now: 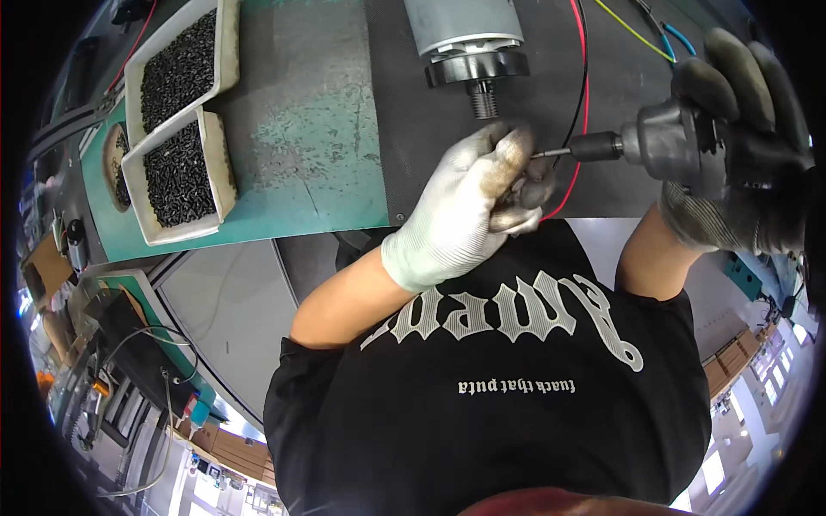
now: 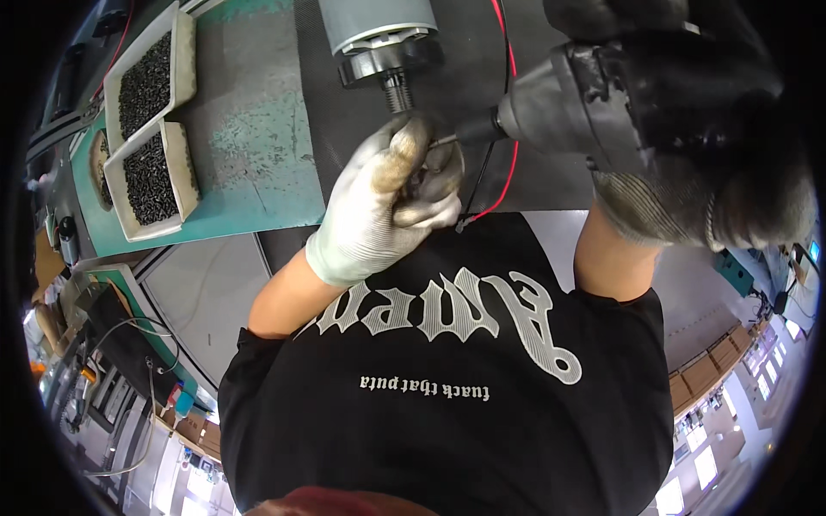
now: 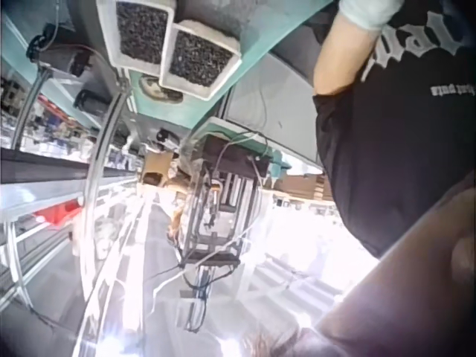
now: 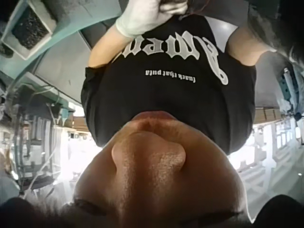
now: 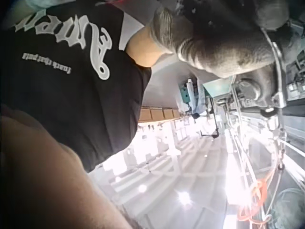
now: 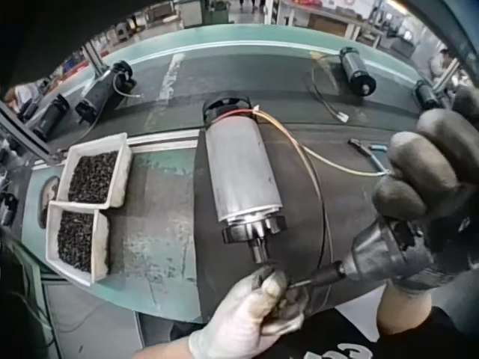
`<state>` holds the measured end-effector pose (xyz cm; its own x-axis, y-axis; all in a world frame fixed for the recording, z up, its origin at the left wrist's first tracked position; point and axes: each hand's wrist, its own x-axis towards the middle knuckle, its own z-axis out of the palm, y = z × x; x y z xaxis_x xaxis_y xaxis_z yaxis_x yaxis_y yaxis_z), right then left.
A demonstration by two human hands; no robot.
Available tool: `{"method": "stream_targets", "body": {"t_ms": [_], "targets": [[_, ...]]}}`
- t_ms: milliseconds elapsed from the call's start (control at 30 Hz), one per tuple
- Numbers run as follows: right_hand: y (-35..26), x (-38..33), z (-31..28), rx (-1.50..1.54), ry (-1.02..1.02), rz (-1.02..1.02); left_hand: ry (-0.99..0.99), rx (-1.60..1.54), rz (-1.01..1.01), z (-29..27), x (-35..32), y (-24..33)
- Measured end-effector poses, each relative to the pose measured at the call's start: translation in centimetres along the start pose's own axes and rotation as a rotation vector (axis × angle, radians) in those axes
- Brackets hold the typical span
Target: Assemble components such as fan blades and housings onto electric motors using an electric screwdriver and pliers at a manual assembly station.
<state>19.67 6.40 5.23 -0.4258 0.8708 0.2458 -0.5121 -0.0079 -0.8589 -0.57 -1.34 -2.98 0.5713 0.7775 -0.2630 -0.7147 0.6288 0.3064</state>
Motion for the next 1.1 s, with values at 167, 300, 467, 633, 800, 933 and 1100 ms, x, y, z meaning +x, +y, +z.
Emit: {"method": "stream_targets", "body": {"t_ms": [167, 300, 467, 633, 800, 933, 1100], "targets": [[-1.3, -1.0, -1.2, 0.097, -0.070, 0.029, -0.023, 0.259, -0.060, 0.5, -0.3, 0.2], [0.1, 0.0, 0.8, 0.174, -0.142, 0.042, 0.020, 0.217, 0.023, 0.6, 0.1, -0.5], [-0.1, 0.5, 0.1, 0.272, -0.233, 0.058, -0.164, -0.045, -0.069, -1.7, 0.5, -0.3], [1.2, 1.0, 0.7, 0.137, -0.169, 0.025, 0.183, -0.208, -0.005, -1.2, 0.5, -0.7], [-0.8, -1.1, -4.2, -0.091, -0.069, -0.047, 0.211, -0.357, 0.075, -2.5, 1.6, -0.3], [2.4, 1.3, 0.0, -0.275, 0.016, -0.096, 0.054, -0.639, 0.030, -2.2, 1.8, -0.4], [2.4, 1.0, 0.5, -0.505, 0.109, -0.156, 0.028, -0.626, 0.024, -2.6, 2.0, -0.6]]}}
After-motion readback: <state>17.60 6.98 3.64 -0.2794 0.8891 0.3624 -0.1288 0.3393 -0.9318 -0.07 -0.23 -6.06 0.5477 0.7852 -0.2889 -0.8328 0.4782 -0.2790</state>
